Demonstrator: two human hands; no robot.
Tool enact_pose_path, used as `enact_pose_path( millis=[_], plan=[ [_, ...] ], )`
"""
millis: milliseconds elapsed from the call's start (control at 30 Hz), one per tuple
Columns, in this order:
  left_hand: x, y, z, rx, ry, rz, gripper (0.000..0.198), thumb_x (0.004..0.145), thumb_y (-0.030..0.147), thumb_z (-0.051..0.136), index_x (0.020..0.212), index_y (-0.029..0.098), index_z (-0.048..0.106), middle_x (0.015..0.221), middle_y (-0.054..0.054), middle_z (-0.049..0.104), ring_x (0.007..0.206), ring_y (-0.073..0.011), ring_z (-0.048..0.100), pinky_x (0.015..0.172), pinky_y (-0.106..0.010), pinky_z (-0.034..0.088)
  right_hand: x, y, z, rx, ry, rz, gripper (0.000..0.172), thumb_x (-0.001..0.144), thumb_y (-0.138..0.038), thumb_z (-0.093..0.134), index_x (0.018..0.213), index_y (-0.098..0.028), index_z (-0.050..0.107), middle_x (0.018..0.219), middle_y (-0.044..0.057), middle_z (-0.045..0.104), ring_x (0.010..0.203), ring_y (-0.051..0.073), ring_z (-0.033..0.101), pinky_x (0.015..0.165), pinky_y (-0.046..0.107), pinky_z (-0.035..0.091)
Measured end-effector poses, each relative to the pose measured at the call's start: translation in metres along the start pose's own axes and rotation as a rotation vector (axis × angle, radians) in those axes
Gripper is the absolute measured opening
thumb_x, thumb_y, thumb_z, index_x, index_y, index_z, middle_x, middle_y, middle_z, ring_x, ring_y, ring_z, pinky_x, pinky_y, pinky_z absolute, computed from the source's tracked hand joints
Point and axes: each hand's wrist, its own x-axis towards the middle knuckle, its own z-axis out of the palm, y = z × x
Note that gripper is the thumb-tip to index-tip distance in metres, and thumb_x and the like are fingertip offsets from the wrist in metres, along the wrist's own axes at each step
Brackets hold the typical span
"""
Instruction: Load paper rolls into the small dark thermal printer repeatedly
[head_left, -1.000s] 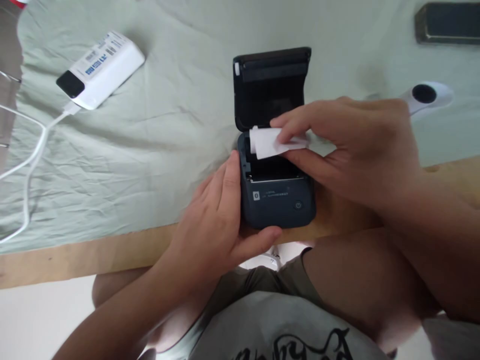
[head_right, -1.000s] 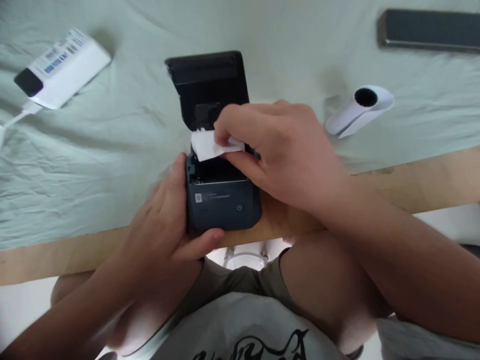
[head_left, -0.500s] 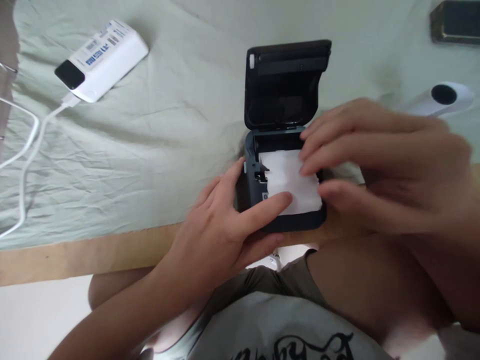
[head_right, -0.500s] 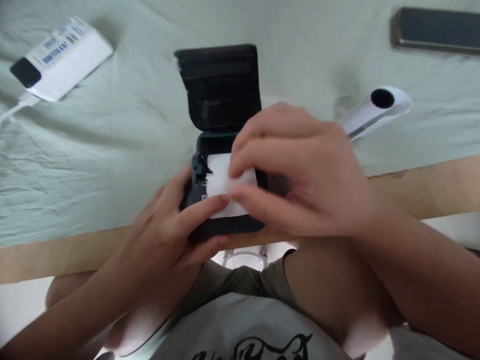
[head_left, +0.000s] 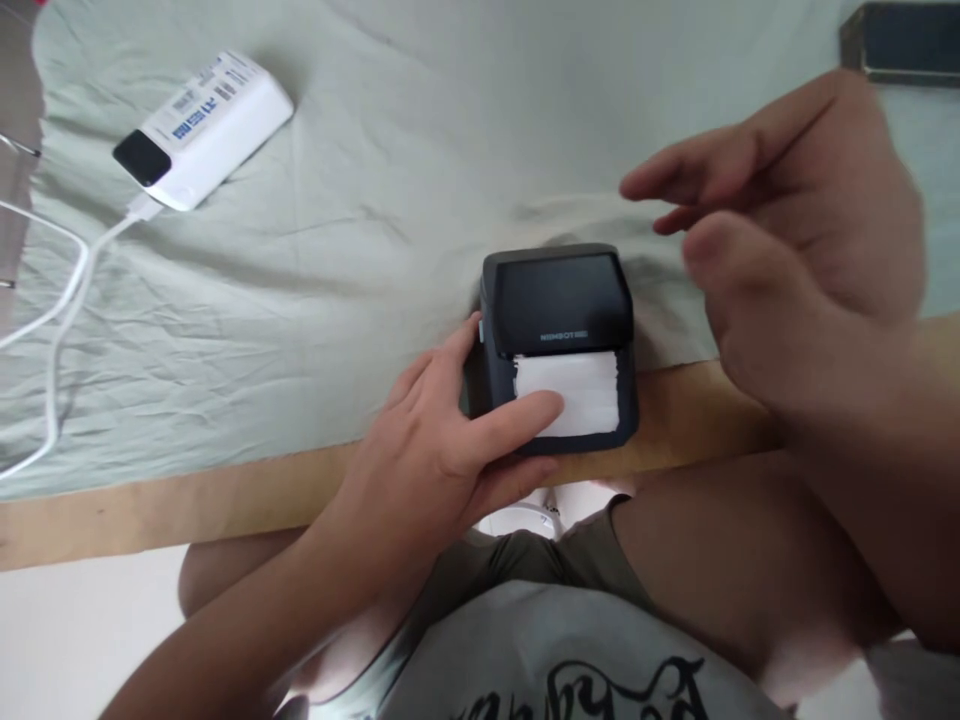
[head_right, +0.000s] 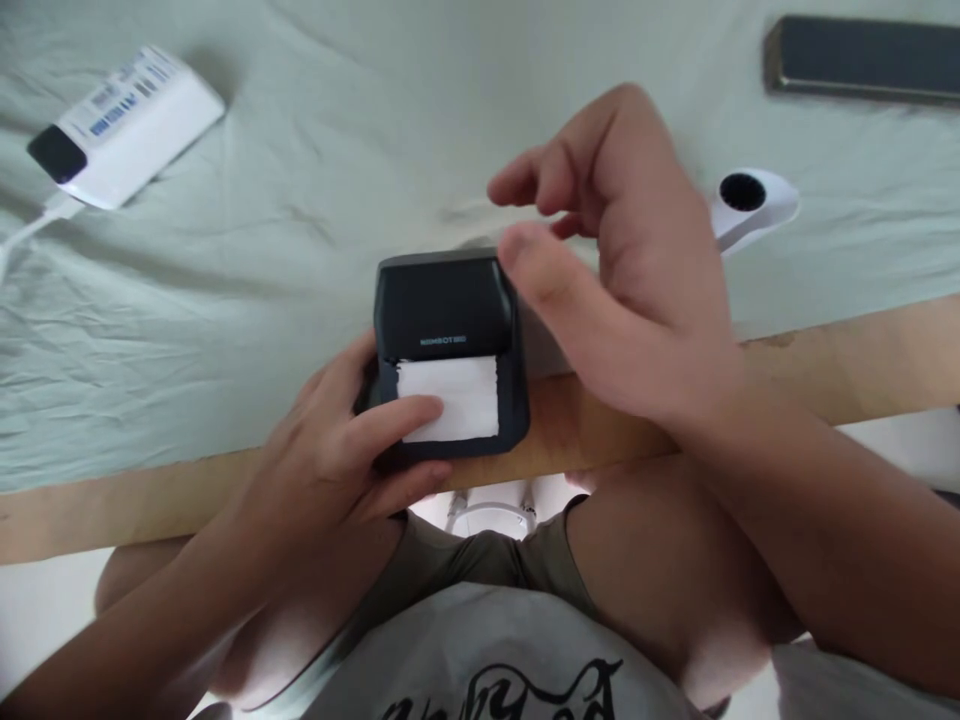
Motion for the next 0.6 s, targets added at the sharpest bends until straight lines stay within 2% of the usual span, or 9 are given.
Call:
enact_pose_path(
  millis=[67, 133, 233, 367, 467, 600],
  plan=[
    [-0.001, 0.0, 0.0, -0.002, -0.004, -0.009, 0.032, 0.113, 0.041, 0.077, 0.143, 0.038, 0.068, 0.176, -0.018, 0.053, 0.157, -0.0445, 0.065, 0.119, -0.066, 0.063, -0.001, 0.001, 0.0, -0.048, -0.108, 0.0, 0.013, 0.109, -0.038, 0.06, 0.114, -0.028, 0.052, 0.133, 0.007, 0.073, 0.141, 0.027, 0.074, 0.113, 0.047, 0.064],
    [-0.003, -0.001, 0.001, -0.014, 0.01, -0.011, 0.038, 0.114, 0.048, 0.076, 0.149, 0.04, 0.063, 0.178, -0.019, 0.054, 0.161, -0.045, 0.063, 0.122, -0.068, 0.062, -0.001, 0.006, 0.0, -0.078, -0.244, 0.016, 0.024, 0.108, -0.043, 0.061, 0.126, -0.027, 0.056, 0.139, 0.009, 0.075, 0.137, 0.028, 0.076, 0.109, 0.048, 0.066],
    [-0.004, -0.003, 0.003, -0.043, 0.043, -0.01, 0.061, 0.116, 0.062, 0.069, 0.168, 0.037, 0.049, 0.178, -0.023, 0.057, 0.165, -0.0453, 0.061, 0.125, -0.07, 0.06, 0.002, 0.014, -0.001, -0.059, -0.38, 0.059, 0.039, 0.11, -0.05, 0.059, 0.141, -0.027, 0.057, 0.144, 0.01, 0.076, 0.125, 0.028, 0.079, 0.105, 0.05, 0.069],
    [-0.004, -0.005, 0.004, -0.005, 0.034, -0.034, 0.081, 0.118, 0.075, 0.055, 0.18, 0.026, 0.038, 0.177, -0.027, 0.059, 0.161, -0.0477, 0.065, 0.125, -0.067, 0.062, 0.008, 0.017, -0.005, 0.02, -0.434, 0.115, 0.043, 0.106, -0.049, 0.065, 0.143, -0.027, 0.058, 0.145, 0.008, 0.075, 0.125, 0.026, 0.078, 0.108, 0.05, 0.071],
    [-0.002, -0.005, 0.006, 0.02, 0.007, -0.055, 0.086, 0.116, 0.081, 0.051, 0.181, 0.026, 0.036, 0.178, -0.026, 0.059, 0.16, -0.0482, 0.066, 0.126, -0.067, 0.062, 0.011, 0.02, -0.006, 0.071, -0.466, 0.17, 0.05, 0.102, -0.049, 0.07, 0.145, -0.027, 0.056, 0.145, 0.009, 0.074, 0.126, 0.025, 0.078, 0.111, 0.049, 0.07],
    [0.002, -0.006, 0.007, -0.004, 0.017, -0.105, 0.1, 0.114, 0.09, 0.046, 0.186, 0.024, 0.024, 0.178, -0.022, 0.061, 0.159, -0.045, 0.068, 0.128, -0.062, 0.062, 0.002, 0.027, 0.003, 0.012, -0.397, 0.176, 0.059, 0.103, -0.057, 0.068, 0.15, -0.026, 0.054, 0.152, 0.011, 0.071, 0.132, 0.026, 0.076, 0.114, 0.049, 0.07]
  ],
)
